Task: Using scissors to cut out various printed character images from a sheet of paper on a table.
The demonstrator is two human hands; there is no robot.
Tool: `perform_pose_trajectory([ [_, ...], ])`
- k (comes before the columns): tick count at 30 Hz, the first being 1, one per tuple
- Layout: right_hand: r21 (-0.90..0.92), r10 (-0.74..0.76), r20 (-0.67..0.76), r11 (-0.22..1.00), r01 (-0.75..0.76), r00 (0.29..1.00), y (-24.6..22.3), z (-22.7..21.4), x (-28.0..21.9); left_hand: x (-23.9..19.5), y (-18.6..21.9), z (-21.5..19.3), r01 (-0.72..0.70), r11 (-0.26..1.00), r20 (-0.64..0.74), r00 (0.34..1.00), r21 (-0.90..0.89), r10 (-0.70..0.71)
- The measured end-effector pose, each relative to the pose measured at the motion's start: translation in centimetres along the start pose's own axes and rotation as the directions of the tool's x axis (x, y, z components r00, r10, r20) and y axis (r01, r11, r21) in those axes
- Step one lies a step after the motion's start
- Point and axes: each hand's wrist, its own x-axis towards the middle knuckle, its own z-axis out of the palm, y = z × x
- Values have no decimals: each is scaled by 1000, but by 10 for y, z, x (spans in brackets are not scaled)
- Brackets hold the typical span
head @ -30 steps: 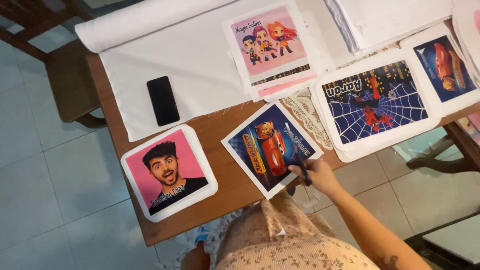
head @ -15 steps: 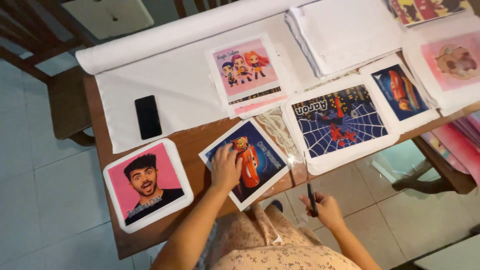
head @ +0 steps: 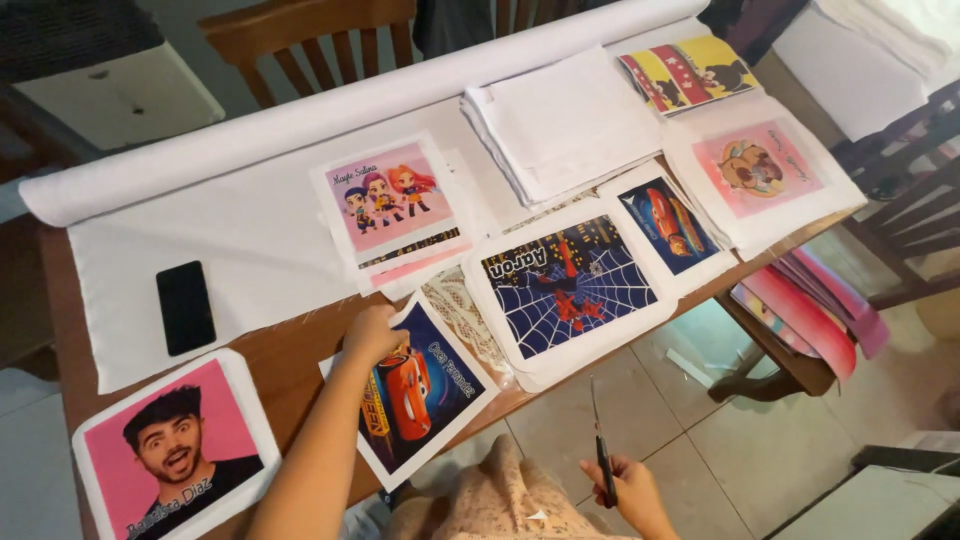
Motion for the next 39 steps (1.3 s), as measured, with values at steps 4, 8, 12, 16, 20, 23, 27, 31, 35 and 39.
perform_pose_trajectory([
  [4, -13, -67, 29, 998, 67, 997, -18, 8, -5, -52, 15, -7, 9, 992, -31, 999, -130, -14],
  [8, -248, -165, 110, 951, 188, 980, -60, 23, -28, -84, 11, -8, 32, 900, 37, 999, -435, -18],
  [12, -400, -293, 193, 848, 348, 937, -83, 47, -26, -101, -3, -4, 22, 870, -9, 999, -493, -30],
  [16, -504, -345, 232, 758, 415, 910, -113, 70, -35, -113, -12, -4, -37, 772, -52, 999, -634, 5],
  [20, -471, -422, 270, 726, 501, 866, -139, 86, -58, -125, -16, -20, -90, 616, -3, 990, -782, 140],
  [23, -406, -499, 363, 675, 616, 787, -159, 89, -79, -139, -11, -45, -130, 658, 10, 979, -742, 205],
  [27, -343, -541, 503, 591, 730, 674, -187, 91, -116, -149, -7, -69, -233, 652, 0, 942, -721, 337],
  [31, -446, -608, 565, 344, 826, 558, -186, 97, -115, -170, 7, -94, -173, 713, 56, 957, -680, 286],
  [35, -439, -639, 642, 146, 886, 424, -202, 96, -123, -185, 16, -107, -213, 658, 33, 940, -722, 340],
  [39, -429, -622, 703, 17, 903, 346, -223, 88, -124, -196, 28, -110, -273, 648, -32, 933, -711, 358],
])
